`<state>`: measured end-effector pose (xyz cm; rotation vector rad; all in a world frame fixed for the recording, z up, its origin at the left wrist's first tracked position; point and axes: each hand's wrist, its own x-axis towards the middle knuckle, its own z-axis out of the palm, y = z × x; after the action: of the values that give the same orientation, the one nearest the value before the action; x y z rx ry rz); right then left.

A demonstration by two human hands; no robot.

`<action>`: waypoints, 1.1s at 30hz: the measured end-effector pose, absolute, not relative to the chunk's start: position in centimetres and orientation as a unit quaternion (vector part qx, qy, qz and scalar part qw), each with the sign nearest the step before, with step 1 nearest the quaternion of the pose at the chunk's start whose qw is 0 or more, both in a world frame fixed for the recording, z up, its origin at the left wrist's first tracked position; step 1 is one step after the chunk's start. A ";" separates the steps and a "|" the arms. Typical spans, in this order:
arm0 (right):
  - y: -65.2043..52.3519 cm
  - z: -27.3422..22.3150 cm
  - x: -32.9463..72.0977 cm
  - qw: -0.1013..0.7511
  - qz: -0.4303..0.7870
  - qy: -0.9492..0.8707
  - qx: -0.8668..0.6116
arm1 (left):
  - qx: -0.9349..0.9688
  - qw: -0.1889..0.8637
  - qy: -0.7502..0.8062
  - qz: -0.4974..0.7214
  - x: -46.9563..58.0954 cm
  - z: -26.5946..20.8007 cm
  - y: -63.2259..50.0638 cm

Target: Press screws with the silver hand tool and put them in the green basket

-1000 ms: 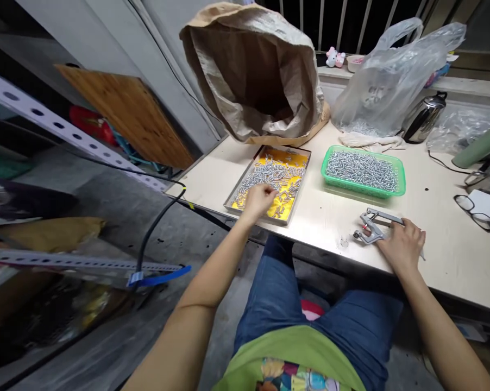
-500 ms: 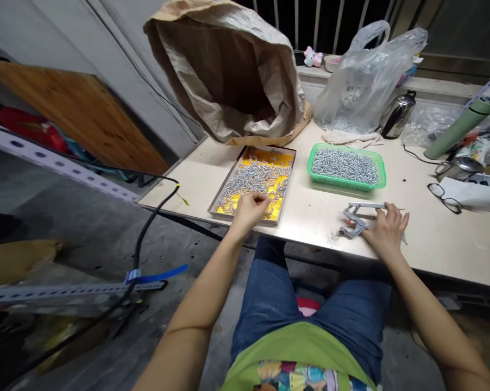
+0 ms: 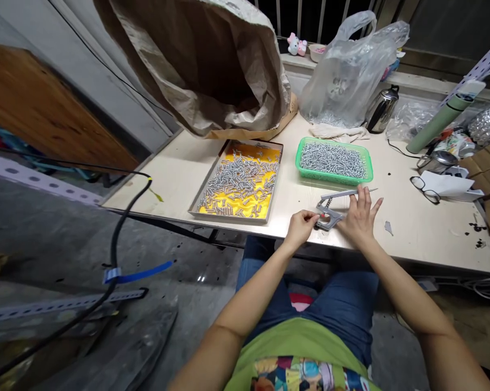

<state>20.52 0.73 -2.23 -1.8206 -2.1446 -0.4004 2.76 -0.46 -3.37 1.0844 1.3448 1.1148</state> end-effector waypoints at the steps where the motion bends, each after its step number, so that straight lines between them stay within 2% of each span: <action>1: 0.8 -2.2 20.4 0.150 -0.141 -0.748 -0.630 | 0.462 0.509 0.565 0.457 2.8 -3.5 -0.4; 9: 0.8 -2.1 20.1 0.152 -0.163 -0.757 -0.614 | 0.580 0.400 0.578 0.412 3.3 -3.5 -0.7; 18: 0.7 -2.0 20.3 0.148 -0.177 -0.756 -0.612 | 0.597 0.387 0.579 0.398 3.1 -3.0 -0.8; 24: 0.7 -1.8 20.4 0.145 -0.177 -0.755 -0.615 | 0.572 0.424 0.585 0.389 2.9 -3.0 -0.3; 33: 0.6 -2.1 20.3 0.147 -0.166 -0.764 -0.605 | 0.654 0.375 0.581 0.307 2.5 -2.5 0.1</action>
<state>20.34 0.58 -2.07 -1.7429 -2.2004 -0.4770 2.50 0.09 -2.49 1.6734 1.4878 0.7865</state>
